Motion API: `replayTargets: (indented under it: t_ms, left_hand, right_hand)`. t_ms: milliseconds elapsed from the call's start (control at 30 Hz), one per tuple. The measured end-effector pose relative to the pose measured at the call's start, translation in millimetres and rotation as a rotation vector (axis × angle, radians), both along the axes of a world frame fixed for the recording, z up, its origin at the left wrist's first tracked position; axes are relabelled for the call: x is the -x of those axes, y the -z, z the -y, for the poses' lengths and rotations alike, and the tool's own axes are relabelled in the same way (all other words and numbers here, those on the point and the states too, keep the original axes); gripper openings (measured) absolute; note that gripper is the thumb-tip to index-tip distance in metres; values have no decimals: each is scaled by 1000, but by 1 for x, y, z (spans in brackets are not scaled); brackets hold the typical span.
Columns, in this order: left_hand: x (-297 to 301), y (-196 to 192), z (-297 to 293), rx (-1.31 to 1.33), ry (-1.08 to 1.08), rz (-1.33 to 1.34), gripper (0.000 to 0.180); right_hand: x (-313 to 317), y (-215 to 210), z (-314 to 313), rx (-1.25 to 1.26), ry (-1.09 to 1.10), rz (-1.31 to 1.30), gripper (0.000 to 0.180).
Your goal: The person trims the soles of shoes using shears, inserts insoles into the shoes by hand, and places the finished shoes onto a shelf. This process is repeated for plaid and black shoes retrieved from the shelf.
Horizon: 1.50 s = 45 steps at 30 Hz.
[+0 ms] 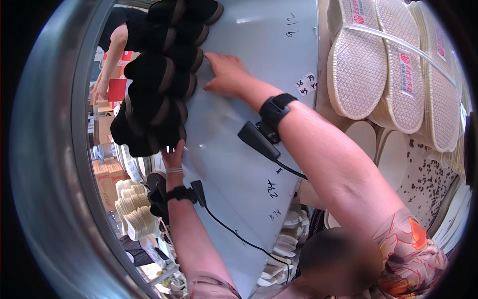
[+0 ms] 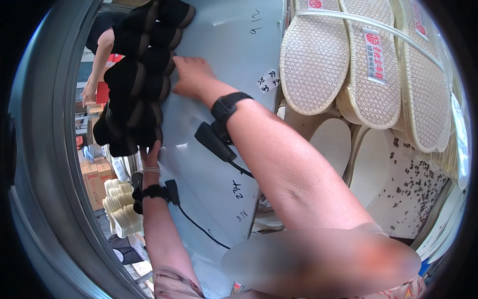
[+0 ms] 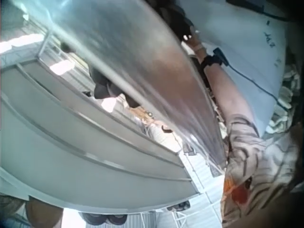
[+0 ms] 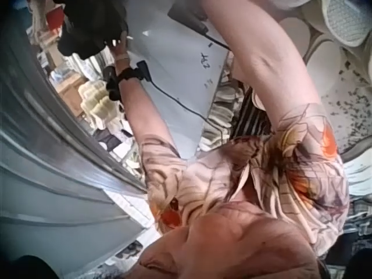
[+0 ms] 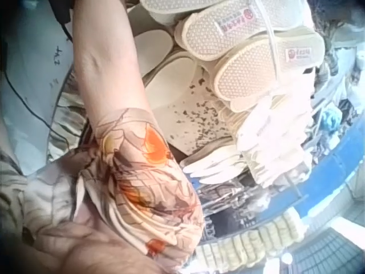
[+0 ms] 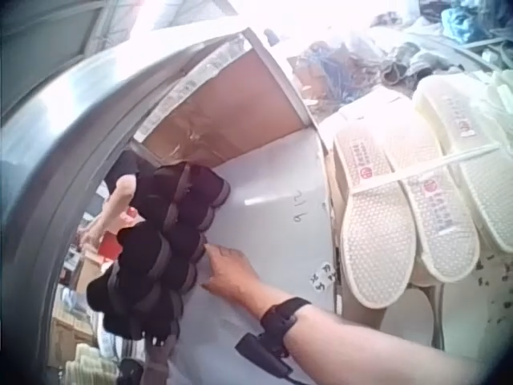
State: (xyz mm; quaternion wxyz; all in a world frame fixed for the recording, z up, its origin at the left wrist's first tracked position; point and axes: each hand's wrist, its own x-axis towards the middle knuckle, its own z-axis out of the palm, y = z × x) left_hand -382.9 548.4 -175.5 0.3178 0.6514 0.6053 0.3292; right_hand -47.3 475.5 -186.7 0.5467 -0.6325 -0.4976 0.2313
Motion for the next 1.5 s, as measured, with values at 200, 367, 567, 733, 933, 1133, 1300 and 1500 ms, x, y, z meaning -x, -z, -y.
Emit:
replayTargets:
  t_ms: [200,367,567,733,933,1133,1300,1500]
  left_hand:
    - [-13,-33,68,-222,27,-688,77]
    - [76,-87,150,-135,-153,-1081,81]
    - [129,-91,133,-92,58,-950,50]
    - [-13,-106,213,-300,94,-773,34]
    - [-172,-124,244,-314,620,-311,33]
    - [-386,-85,149,-603,624,-454,53]
    - [-474,-74,59,-525,825,-587,50]
    - [-414,-34,-9,-552,962,-58,38]
  right_hand:
    - [-1,5,50,153,-48,66,70]
    - [-1,-57,132,321,-256,-66,59]
    - [12,-95,239,99,-621,253,41]
    - [7,-97,304,25,-628,272,22]
    - [-16,-128,355,164,-824,270,45]
    - [-39,-129,417,197,-773,260,45]
    - [-87,-146,477,130,-527,69,26]
    - [-197,-158,698,197,684,-346,26]
